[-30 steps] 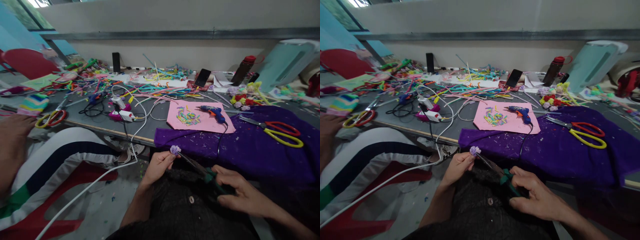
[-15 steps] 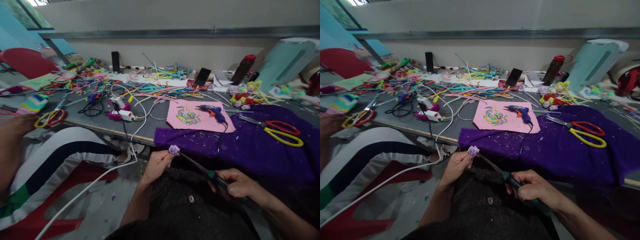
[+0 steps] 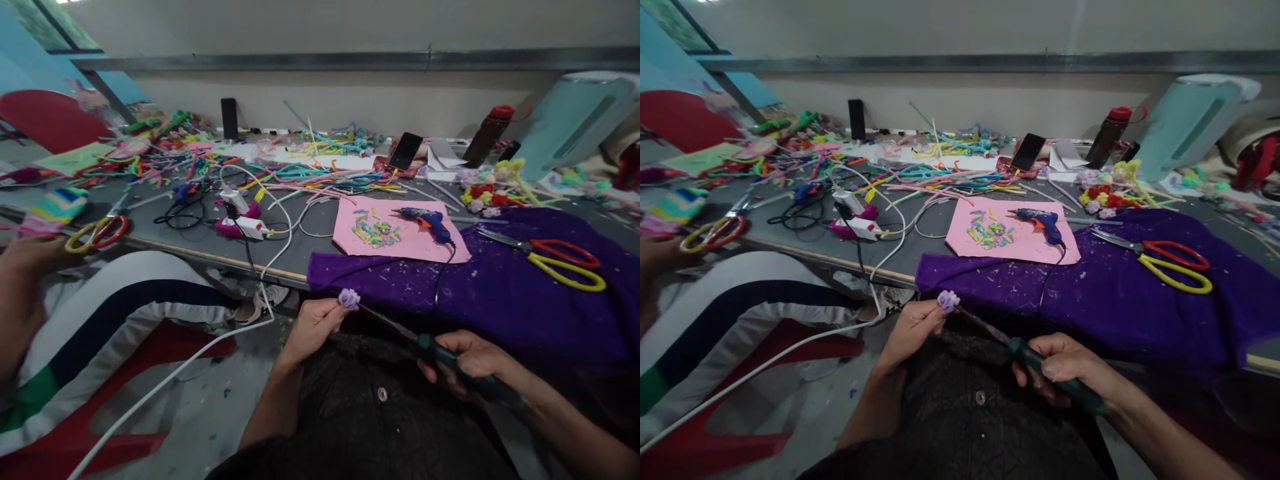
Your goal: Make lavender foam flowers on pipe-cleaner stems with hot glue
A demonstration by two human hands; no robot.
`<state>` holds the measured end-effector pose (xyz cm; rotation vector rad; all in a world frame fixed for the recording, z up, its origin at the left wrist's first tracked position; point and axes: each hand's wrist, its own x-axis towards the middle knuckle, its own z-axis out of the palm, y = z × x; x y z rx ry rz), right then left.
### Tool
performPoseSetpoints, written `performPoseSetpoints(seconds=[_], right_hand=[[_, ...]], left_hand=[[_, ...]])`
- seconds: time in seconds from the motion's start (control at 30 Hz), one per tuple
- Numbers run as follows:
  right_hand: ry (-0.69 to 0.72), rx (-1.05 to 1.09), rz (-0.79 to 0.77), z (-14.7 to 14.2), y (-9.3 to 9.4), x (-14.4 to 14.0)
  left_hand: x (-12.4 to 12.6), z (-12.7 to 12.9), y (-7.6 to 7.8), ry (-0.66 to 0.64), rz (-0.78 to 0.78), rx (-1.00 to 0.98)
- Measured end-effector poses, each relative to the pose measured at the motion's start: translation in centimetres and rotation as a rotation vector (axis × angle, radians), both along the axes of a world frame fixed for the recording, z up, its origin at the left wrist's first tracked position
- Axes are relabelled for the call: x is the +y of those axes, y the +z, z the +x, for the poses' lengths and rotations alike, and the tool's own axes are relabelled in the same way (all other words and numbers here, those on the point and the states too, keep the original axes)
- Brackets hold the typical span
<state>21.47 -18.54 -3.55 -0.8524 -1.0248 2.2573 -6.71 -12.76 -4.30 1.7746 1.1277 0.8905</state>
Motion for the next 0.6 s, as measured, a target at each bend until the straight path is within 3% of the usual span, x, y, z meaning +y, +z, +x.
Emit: performPoseSetpoints(seconds=[0.33, 0.47, 0.6], right_hand=[[0.075, 0.034, -0.009, 0.2, -0.4, 0.4], [0.088, -0.096, 0.191, 0.1, 0.7, 0.3], [0.089, -0.332, 0.533, 0.2, 3.0, -0.1]], left_hand=[[0.0, -0.2, 0.0, -0.036, -0.056, -0.032], [0.1, -0.1, 0.1, -0.020, -0.142, -0.117], [0.1, -0.1, -0.4, 0.019, -0.298, -0.219]])
